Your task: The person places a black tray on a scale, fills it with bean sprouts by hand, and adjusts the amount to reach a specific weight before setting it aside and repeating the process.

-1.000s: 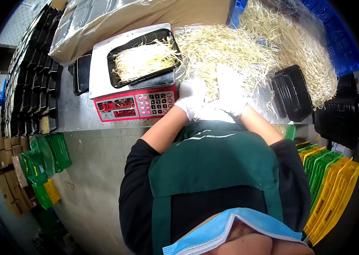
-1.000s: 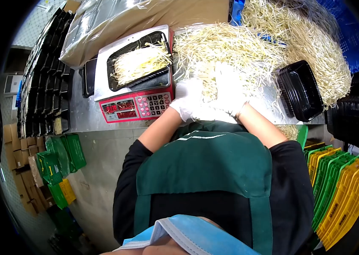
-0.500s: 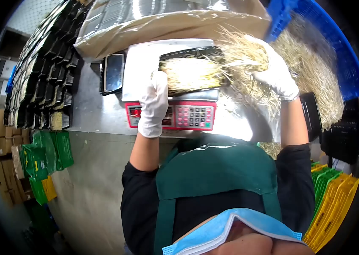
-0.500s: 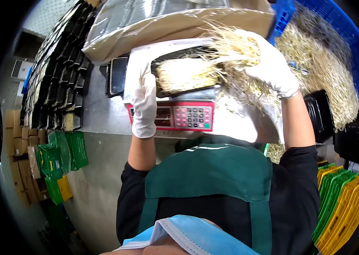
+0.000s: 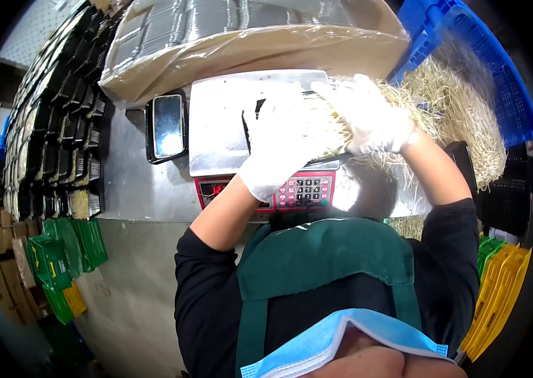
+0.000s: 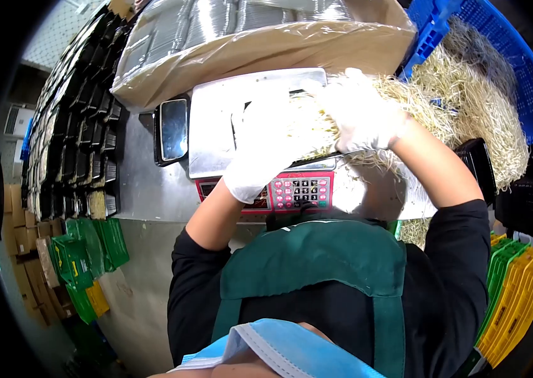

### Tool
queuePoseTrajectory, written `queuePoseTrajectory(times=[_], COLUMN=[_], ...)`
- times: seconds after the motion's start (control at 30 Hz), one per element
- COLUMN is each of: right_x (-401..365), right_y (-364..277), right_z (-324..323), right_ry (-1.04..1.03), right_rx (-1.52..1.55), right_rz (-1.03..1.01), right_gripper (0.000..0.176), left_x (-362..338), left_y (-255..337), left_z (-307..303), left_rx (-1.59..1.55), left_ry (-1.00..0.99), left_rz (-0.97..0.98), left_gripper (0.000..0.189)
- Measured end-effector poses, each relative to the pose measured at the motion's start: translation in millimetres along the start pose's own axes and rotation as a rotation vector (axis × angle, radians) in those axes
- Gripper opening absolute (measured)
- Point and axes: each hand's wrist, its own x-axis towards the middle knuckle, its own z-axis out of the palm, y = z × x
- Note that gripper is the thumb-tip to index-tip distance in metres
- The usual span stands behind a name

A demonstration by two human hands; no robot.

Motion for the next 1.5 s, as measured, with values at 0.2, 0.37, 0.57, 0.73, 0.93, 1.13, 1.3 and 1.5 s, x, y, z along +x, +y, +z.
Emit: queuePoseTrajectory(times=[0.2, 0.37, 0.57, 0.73, 0.93, 1.13, 1.3, 1.5], right_x=[-21, -15, -70, -171, -267, -243, -132, -6], right_y=[-13, -6, 13, 62, -4, -18, 0, -13], right_z=[21, 11, 3, 91, 83, 146, 47, 9], right_ry=[0.058, -0.103, -0.005, 0.295, 0.262, 0.455, 0.55, 0.073], right_rx=[0.385, 0.024, 0.394, 0.68, 0.276, 0.241, 0.387, 0.295], right_rz=[0.309, 0.186, 0.3, 0.493, 0.916, 0.942, 0.541, 0.002], right_gripper=[0.079, 0.039, 0.044, 0.049, 0.093, 0.064, 0.06, 0.078], left_x=[12, 13, -3, -1, -25, -65, -91, -31], left_y=[1, 6, -15, 16, 63, 29, 34, 18], left_z=[-9, -9, -14, -5, -1, -65, -83, -3], left_rx=[0.579, 1.034, 1.142, 1.21, 1.139, 0.537, 0.171, 1.256], left_ry=[0.038, 0.054, 0.128, 0.065, -0.037, 0.502, 0.536, 0.408], left_rz=[0.227, 0.376, 0.393, 0.259, -0.215, 0.274, 0.152, 0.57], left_gripper=[0.064, 0.057, 0.067, 0.06, 0.071, 0.048, 0.035, 0.034])
